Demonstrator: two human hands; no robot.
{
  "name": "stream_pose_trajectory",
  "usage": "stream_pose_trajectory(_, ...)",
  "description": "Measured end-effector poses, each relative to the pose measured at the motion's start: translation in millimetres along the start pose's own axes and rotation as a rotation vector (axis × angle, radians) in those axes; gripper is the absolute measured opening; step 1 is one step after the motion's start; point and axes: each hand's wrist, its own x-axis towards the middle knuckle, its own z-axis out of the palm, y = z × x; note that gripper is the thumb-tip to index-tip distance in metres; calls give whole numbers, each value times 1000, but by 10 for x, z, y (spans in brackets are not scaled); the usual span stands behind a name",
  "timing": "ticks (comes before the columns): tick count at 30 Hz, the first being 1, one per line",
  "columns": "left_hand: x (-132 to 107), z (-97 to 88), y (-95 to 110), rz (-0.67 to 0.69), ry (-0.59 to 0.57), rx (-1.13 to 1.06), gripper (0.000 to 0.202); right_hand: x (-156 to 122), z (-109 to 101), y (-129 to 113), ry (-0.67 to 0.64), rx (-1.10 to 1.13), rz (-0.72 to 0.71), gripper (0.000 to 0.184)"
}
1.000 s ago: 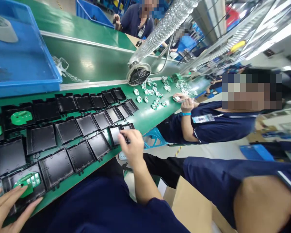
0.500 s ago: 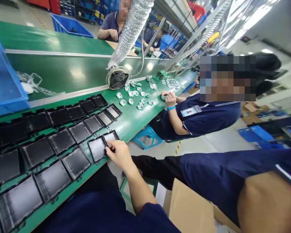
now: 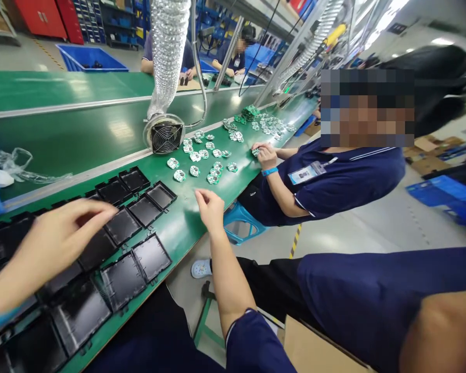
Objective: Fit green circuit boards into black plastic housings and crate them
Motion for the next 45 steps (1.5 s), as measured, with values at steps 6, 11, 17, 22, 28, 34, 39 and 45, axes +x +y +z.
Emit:
stream_pose_trajectory(6, 1656, 1316, 33, -357, -439, -6, 27, 806, 226, 252, -130, -65, 47, 28)
stream_pose_trajectory(11, 2064, 1861, 2, -457, -587, 13, 28, 939, 415, 276, -222, -91, 54, 27)
stream_pose_trajectory(17, 2103, 2073, -55, -524, -653, -47, 30, 949, 468, 314, -265, -4, 82, 26)
stream_pose_trajectory(22, 2085, 2077, -73, -534, -541, -150, 29, 945, 481, 374, -182, 222, 162, 26)
stream_pose_trajectory(28, 1696, 1498, 178, -395, -359, -486, 40, 690, 393, 135, -127, 650, 242, 64)
stream_pose_trajectory(34, 581, 674, 370, -517, -306, -849, 41, -196, 430, -568, -397, 1144, 257, 42)
stream_pose_trajectory(39, -306, 203, 390, -707, -209, -1070, 38, -891, 609, -1129, -618, 1355, 351, 32)
stream_pose_trajectory(45, -1110, -492, 126, -845, -118, -1101, 35, -1460, 890, -1659, -772, 1274, 208, 22)
